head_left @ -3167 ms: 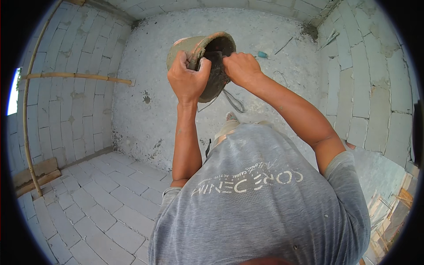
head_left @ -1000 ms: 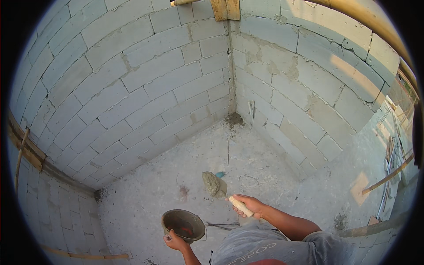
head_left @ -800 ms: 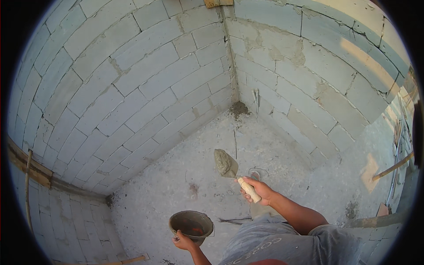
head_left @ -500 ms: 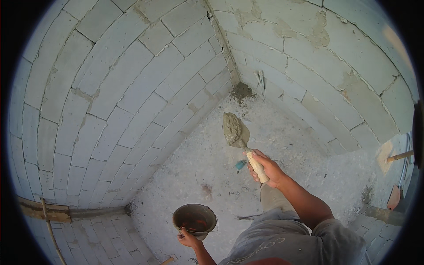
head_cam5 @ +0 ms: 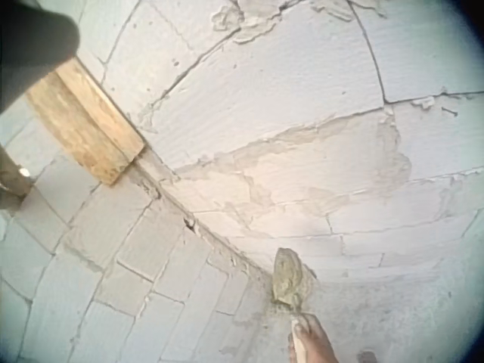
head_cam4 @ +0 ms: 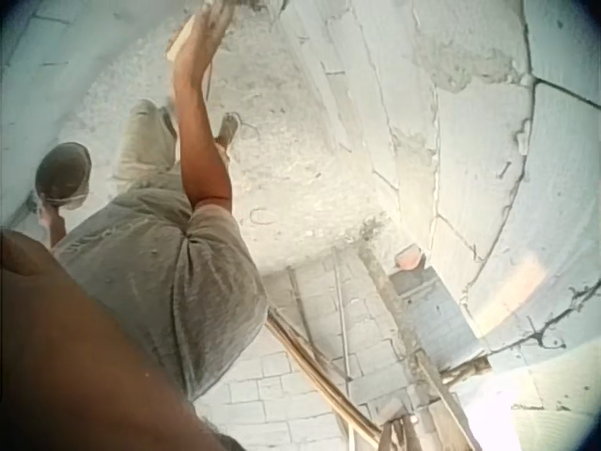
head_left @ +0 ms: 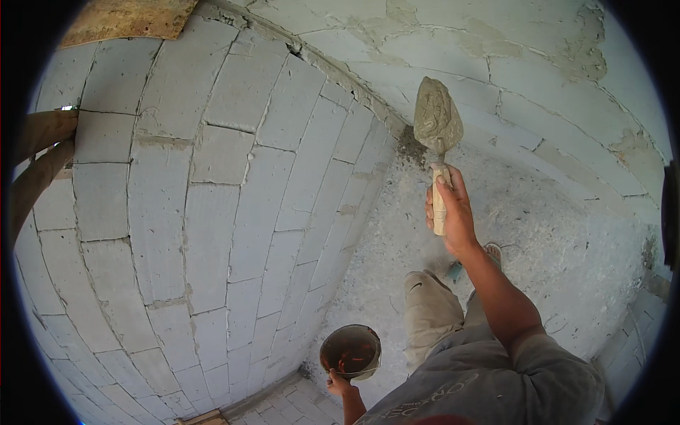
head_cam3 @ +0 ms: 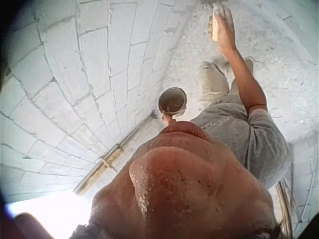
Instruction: The person repositions a wooden ladder, scoops mortar from a bucket with a trowel, and applies the mortar onto the upper seam of a brick wall.
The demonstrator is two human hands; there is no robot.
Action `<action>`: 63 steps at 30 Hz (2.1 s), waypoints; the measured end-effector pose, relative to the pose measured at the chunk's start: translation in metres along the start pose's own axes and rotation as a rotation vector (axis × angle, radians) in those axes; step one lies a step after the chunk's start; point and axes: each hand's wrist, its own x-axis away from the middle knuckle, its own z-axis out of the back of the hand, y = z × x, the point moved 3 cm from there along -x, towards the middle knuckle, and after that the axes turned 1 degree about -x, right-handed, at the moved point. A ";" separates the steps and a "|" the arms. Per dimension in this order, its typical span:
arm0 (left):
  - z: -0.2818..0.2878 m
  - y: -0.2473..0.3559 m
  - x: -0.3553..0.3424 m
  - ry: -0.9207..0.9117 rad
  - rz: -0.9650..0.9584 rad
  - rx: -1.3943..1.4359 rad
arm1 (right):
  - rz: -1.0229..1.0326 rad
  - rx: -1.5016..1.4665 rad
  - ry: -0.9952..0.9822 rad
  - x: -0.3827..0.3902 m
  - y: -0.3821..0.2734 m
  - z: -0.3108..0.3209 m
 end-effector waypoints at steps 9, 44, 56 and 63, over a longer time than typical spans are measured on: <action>-0.121 0.067 -0.135 -0.164 -0.181 -0.490 | 1.143 0.205 0.469 -0.170 0.043 -0.113; -0.309 0.263 -0.064 -0.540 -0.499 -0.614 | -0.127 -0.286 0.230 -0.357 0.135 -0.262; -0.317 0.260 -0.108 -0.561 -0.603 -0.615 | -0.037 -0.210 0.117 -0.339 0.095 -0.283; -0.332 0.252 -0.125 -0.643 -0.628 -0.631 | -0.059 -0.321 -0.263 -0.321 0.067 -0.260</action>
